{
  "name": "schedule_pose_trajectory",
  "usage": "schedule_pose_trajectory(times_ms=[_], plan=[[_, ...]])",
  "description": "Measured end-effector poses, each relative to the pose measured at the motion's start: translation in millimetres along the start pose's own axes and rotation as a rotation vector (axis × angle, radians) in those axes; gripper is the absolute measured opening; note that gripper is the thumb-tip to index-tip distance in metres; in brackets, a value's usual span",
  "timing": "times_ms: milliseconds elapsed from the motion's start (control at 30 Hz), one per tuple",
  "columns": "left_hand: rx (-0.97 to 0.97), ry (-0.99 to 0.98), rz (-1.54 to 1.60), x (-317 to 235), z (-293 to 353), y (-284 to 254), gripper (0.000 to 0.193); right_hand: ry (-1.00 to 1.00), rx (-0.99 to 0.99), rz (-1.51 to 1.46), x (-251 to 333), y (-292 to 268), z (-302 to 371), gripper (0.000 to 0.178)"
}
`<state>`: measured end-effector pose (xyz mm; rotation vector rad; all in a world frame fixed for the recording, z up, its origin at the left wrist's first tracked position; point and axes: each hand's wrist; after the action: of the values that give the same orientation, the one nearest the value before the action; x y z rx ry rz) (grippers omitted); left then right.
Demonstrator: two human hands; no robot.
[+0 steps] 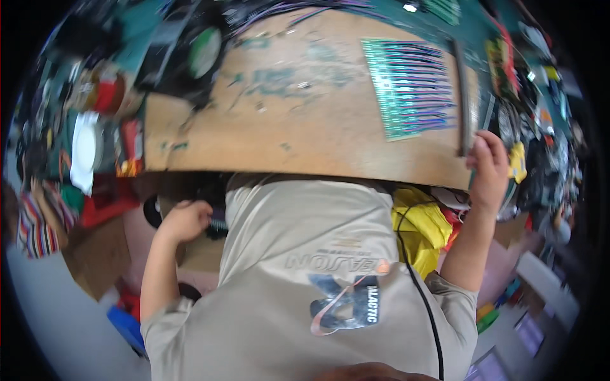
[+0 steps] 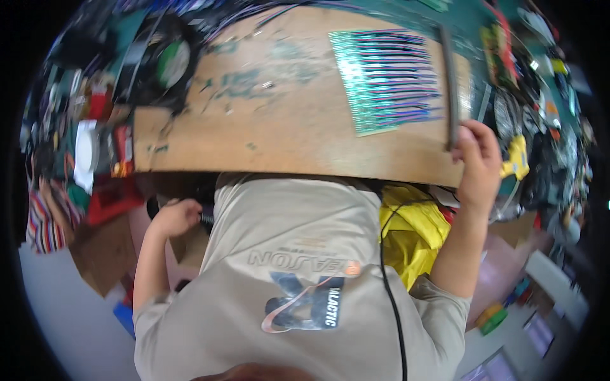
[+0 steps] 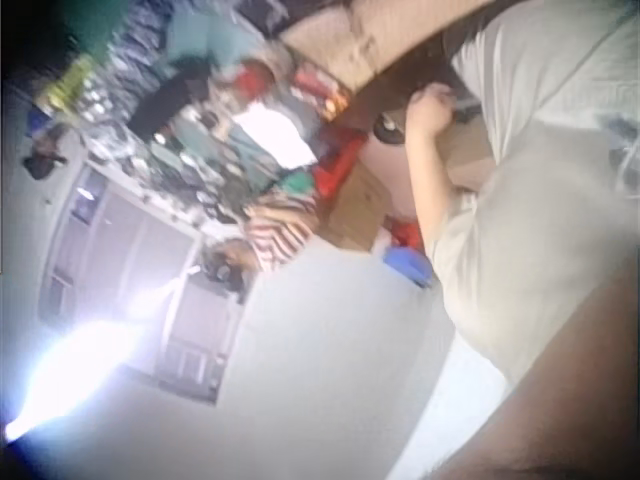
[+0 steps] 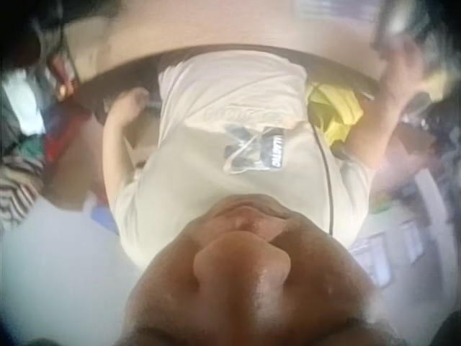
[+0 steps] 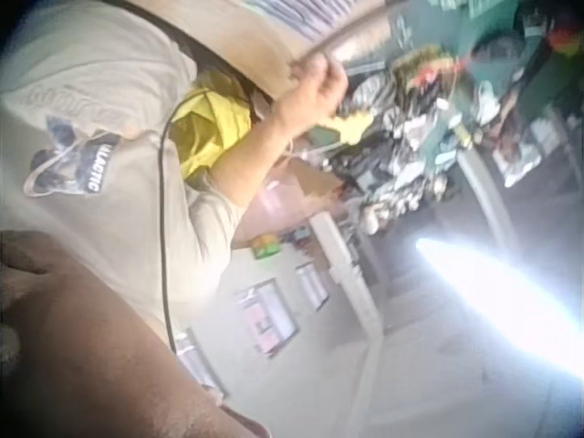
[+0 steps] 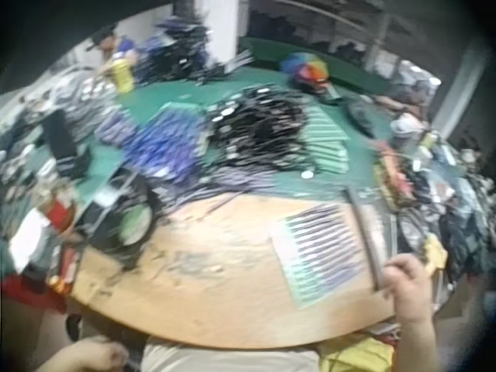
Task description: Soldering wires onto a series of small green printed circuit boards.
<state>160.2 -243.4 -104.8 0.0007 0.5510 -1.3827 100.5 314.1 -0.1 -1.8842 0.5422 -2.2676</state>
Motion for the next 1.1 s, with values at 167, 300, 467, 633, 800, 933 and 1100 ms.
schedule_pose_trajectory(times_ms=[167,300,467,633,800,933,1100], plan=[[0.272,0.353,-0.012,-127.8,55.5,-74.1,0.022,0.006,0.025,-0.028,-3.7,-3.5,18.7,0.020],[0.479,0.865,1.267,-150.6,61.2,-89.6,0.063,-0.006,-0.049,-0.073,-15.2,-19.2,21.4,0.020],[-0.300,0.896,1.277,-210.1,25.6,-92.2,0.072,-0.003,-0.259,0.172,-26.4,-33.5,16.7,0.022],[-0.720,0.902,0.617,-218.4,-2.8,-82.1,0.046,0.070,-0.172,0.544,-14.2,-18.3,-1.0,0.048],[-0.970,0.553,-0.194,-219.8,-5.0,-109.8,0.030,0.085,-0.108,0.808,-12.0,-12.4,-32.0,0.045],[-0.841,0.299,-0.159,-206.2,0.6,-111.4,0.024,0.087,-0.045,0.765,-16.4,-6.3,-38.4,0.037],[-0.798,0.289,-0.073,-203.3,4.4,-112.9,0.021,-0.095,-0.106,0.672,-9.1,6.0,-35.2,0.033]])
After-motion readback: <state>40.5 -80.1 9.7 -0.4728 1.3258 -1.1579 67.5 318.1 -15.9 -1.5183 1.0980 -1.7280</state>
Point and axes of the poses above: each hand's wrist, its own z-axis away from the middle knuckle, its own y-axis out of the palm, x = y × z, and after that the axes turned 14 degrees about x, right-handed
